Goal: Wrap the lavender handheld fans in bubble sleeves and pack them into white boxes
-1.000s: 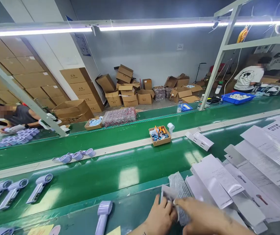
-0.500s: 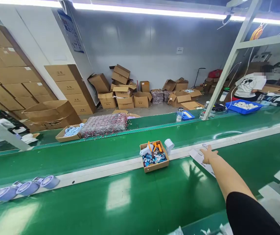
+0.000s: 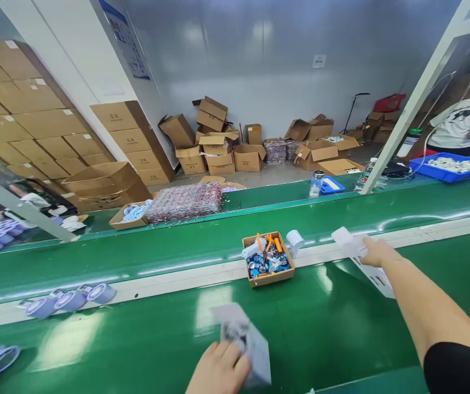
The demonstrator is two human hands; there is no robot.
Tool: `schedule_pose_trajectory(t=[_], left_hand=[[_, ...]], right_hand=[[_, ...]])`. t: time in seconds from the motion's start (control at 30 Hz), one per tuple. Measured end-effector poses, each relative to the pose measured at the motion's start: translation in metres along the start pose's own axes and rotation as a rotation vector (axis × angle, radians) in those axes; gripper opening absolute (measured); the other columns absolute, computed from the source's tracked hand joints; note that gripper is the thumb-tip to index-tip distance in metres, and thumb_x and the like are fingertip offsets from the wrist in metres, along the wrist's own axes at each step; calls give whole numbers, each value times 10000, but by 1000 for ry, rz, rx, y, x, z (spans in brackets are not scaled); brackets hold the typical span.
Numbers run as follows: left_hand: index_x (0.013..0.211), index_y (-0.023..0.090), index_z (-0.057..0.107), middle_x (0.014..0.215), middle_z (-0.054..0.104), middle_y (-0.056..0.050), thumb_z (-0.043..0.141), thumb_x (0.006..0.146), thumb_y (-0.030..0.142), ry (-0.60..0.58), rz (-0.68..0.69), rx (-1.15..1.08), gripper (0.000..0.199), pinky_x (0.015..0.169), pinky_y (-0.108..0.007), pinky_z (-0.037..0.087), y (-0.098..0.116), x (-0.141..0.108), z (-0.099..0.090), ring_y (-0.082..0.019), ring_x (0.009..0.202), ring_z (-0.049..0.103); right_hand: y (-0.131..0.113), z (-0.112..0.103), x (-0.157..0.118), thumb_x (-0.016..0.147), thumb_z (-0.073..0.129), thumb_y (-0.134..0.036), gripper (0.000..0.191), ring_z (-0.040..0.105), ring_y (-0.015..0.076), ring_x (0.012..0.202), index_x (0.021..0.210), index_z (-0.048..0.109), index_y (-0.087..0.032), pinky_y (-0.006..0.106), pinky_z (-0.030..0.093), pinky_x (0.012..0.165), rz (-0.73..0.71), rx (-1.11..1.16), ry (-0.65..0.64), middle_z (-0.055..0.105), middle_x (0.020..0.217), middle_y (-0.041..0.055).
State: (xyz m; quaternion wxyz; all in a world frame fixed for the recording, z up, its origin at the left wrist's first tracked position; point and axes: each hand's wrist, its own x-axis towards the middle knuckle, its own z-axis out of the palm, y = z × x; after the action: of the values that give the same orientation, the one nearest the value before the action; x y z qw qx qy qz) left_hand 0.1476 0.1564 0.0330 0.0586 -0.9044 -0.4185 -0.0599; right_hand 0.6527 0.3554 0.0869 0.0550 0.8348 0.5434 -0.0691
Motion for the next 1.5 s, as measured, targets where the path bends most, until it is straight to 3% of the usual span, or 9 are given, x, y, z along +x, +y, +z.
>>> schedule_pose_trajectory(t=[0.23, 0.47, 0.57, 0.73, 0.9, 1.1, 1.23, 1.33, 1.5], left_hand=[[1014, 174, 504, 995, 567, -88, 327, 907, 179, -175, -77, -4, 207, 752, -395, 459, 30, 54, -14, -248, 941, 545], [1067, 167, 511, 1057, 555, -90, 353, 931, 301, 37, -32, -105, 247, 793, -344, 459, 58, -31, -38, -222, 1027, 508], [999, 199, 557, 970, 588, -45, 413, 918, 409, -24, -326, -308, 268, 788, -298, 468, 60, -115, -17, -178, 930, 545], [1181, 147, 542, 1178, 533, -116, 472, 883, 266, 113, -1142, -384, 328, 999, -355, 388, 42, -271, 15, -217, 1145, 467], [1310, 82, 452, 1251, 487, -181, 625, 777, 365, -51, -1453, -450, 627, 1005, -401, 345, 23, -341, 37, -304, 1204, 422], [1017, 99, 590, 1050, 600, -137, 548, 802, 374, -42, -1374, -586, 352, 889, -334, 389, 14, -341, 38, -263, 1047, 542], [942, 138, 558, 863, 623, -68, 442, 843, 509, -59, -1302, -745, 401, 676, -255, 415, 45, -318, 18, -171, 787, 592], [912, 153, 557, 861, 604, -55, 570, 765, 415, -8, -1042, -722, 301, 720, -270, 418, 102, -295, 15, -170, 810, 566], [1041, 184, 584, 967, 617, -58, 654, 724, 477, -104, -382, -841, 437, 819, -307, 438, 173, -247, 31, -194, 913, 553]], right_hand=[[-55, -95, -70, 729, 609, -615, 716, 589, 350, 874, 1217, 466, -110, 369, 415, 624, -196, 24, 169, 493, 1093, 247], [-177, -136, -252, 612, 629, -728, 564, 510, 258, 810, 805, 465, -224, 361, 406, 651, -719, 361, 669, 546, 820, 97], [-250, -92, -327, 590, 629, -751, 595, 487, 274, 878, 760, 418, -221, 379, 424, 715, -877, 499, 626, 508, 835, 89], [-363, 43, -388, 674, 643, -649, 607, 477, 305, 1029, 1013, 464, -178, 413, 435, 835, -781, 641, 247, 404, 1135, 151], [-414, 131, -417, 731, 647, -484, 575, 362, 392, 1176, 1134, 435, -134, 492, 387, 933, -685, 713, 97, 336, 1211, 220], [-370, 155, -460, 750, 631, -430, 667, 126, 376, 1370, 1294, 377, -139, 490, 174, 1125, -688, 946, -11, 109, 1461, 207], [-299, 189, -516, 728, 636, -538, 528, 538, 281, 1072, 1093, 500, -181, 442, 427, 959, -533, 1175, -325, 559, 1117, 131], [-256, 219, -555, 731, 589, -640, 577, 624, 243, 882, 1077, 465, -195, 394, 524, 720, -263, 1382, -526, 613, 947, 76], [-171, 232, -567, 614, 724, -561, 531, 614, 205, 735, 926, 472, -213, 349, 509, 694, 63, 1642, -514, 580, 746, 4]])
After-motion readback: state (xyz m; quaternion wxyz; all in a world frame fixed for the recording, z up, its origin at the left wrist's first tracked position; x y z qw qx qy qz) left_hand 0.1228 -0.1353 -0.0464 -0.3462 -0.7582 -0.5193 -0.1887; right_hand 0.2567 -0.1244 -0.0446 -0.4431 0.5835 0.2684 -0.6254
